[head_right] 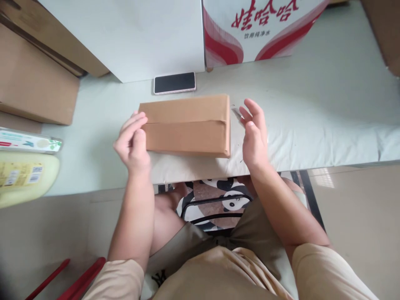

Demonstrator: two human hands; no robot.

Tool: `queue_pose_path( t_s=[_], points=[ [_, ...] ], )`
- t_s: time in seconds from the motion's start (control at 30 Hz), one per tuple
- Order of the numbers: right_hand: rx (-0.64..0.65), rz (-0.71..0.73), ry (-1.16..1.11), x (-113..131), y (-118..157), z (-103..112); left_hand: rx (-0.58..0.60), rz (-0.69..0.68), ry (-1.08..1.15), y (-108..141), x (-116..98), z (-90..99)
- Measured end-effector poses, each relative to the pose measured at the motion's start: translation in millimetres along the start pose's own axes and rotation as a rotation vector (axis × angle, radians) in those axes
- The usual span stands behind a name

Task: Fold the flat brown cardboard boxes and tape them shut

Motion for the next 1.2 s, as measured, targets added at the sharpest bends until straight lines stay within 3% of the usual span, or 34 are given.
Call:
queue_pose_path(
  t_s=[0.07,0.13,0.2,0.3,0.5,0.7,0.83,0.87,0.9,1.0,1.03,1.1,1.2],
  points=[
    [0.043,-0.069,-0.1,-7,7,-8,-0.106,0.165,0.103,-3,15,7.0],
    [0.199,-0.059,-0.208,-2,14,-26,-0.168,0.376,0.208,-5,28,6.0],
    [0.323,0.012,-0.275,12,20,-46,-0.151,0.577,0.287,-2,34,-3.5],
    [0.339,0.106,-0.227,36,22,-64,-0.055,0.787,0.4,7,29,-21.5],
    [0.313,0.232,0.099,67,7,-46,0.283,0.776,0.401,22,23,-29.6],
    [0.229,0.332,0.096,81,-5,-26,0.417,0.908,0.305,39,34,-40.0],
    [0.198,0.293,0.081,79,-8,-18,0.738,1.031,0.21,50,20,-49.3],
    [0.197,0.288,0.071,77,-8,-17,0.742,0.993,0.115,49,16,-48.5],
    [0.197,0.291,0.059,74,-8,-16,0.667,0.902,0.014,46,12,-46.2],
    [0.247,0.31,0.023,70,-7,-20,0.257,0.373,-0.168,33,-8,-35.0],
    [0.284,0.318,0.01,70,-7,-23,0.176,0.171,-0.169,30,-16,-32.4],
    [0.361,0.331,-0.012,72,-5,-30,0.212,-0.147,-0.151,28,-30,-32.2],
    [0.404,0.371,-0.052,77,-4,-38,0.297,-0.305,-0.193,28,-39,-36.1]
  ],
)
Point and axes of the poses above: each hand's wrist, its own y-axis away from the middle knuckle, its own z-axis out of the back of the hand, x = y × z, the point moved 2 cm from there along -y, towards the middle knuckle, and after that the axes turned 11 degrees about z, right-handed, at the moved point
